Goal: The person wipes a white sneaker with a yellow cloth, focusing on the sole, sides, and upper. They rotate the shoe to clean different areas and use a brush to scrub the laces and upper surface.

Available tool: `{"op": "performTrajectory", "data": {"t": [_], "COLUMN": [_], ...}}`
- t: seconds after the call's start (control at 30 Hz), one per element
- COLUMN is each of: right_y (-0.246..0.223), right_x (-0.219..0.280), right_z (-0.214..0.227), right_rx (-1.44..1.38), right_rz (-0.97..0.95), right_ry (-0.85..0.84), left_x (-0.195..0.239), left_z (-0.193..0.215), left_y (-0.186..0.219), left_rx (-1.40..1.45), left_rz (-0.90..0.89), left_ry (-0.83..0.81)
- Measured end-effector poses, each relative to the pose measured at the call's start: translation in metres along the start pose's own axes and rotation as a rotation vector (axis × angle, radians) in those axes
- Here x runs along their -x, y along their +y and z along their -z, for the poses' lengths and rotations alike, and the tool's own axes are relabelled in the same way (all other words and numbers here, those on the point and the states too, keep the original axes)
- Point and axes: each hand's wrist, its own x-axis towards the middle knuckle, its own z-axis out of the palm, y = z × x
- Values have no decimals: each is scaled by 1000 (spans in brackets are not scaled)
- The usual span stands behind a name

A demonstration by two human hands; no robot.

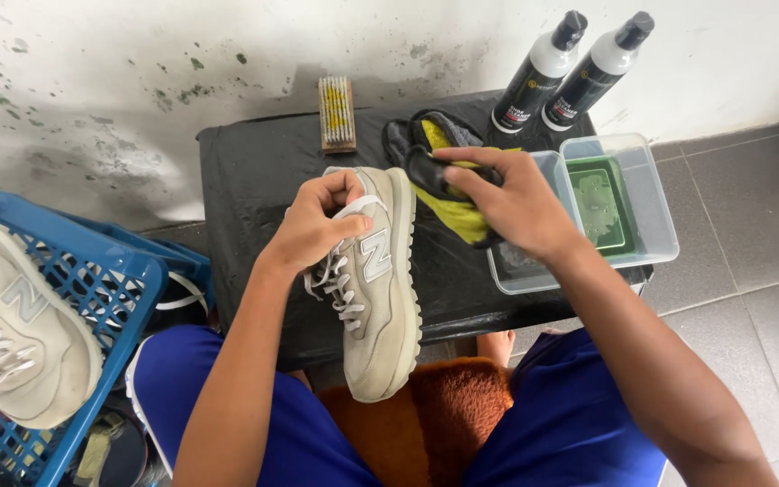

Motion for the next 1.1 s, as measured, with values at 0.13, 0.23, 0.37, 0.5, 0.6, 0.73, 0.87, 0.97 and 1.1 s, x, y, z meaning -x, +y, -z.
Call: {"op": "performTrajectory", "data": {"t": [0.13, 0.23, 0.37, 0.5, 0.6, 0.73, 0.87, 0.97, 1.1], "right_y": [0, 10, -1, 2, 5, 5, 1, -9, -31], "right_x": [-12, -15, -14, -13, -5, 14, 46, 68, 71], "right_z": [-19, -34, -38, -42, -48, -55, -59, -54, -24], "right_rx": [109, 507, 425, 478, 492, 616, 652, 599, 480], "right_rz": [-5, 693, 608, 549, 520, 545, 484, 436, 378], "right_ry": [40, 101, 13, 77, 99, 141, 13, -140, -565], "left_x": [-4, -1, 0, -1, -1, 1, 1, 2, 4], "left_z": [0, 0, -1, -3, -5, -5, -5, -2, 8], "left_y": [-5, -3, -2, -1, 0, 0, -1, 0, -9], "left_rx": [79, 64, 59, 50, 53, 43, 35, 41, 92], "left_rz": [12, 26, 2, 10, 2, -16, -51, -72, -145], "left_ry": [-11, -6, -16, -12, -3, 1, 33, 19, -54]}}
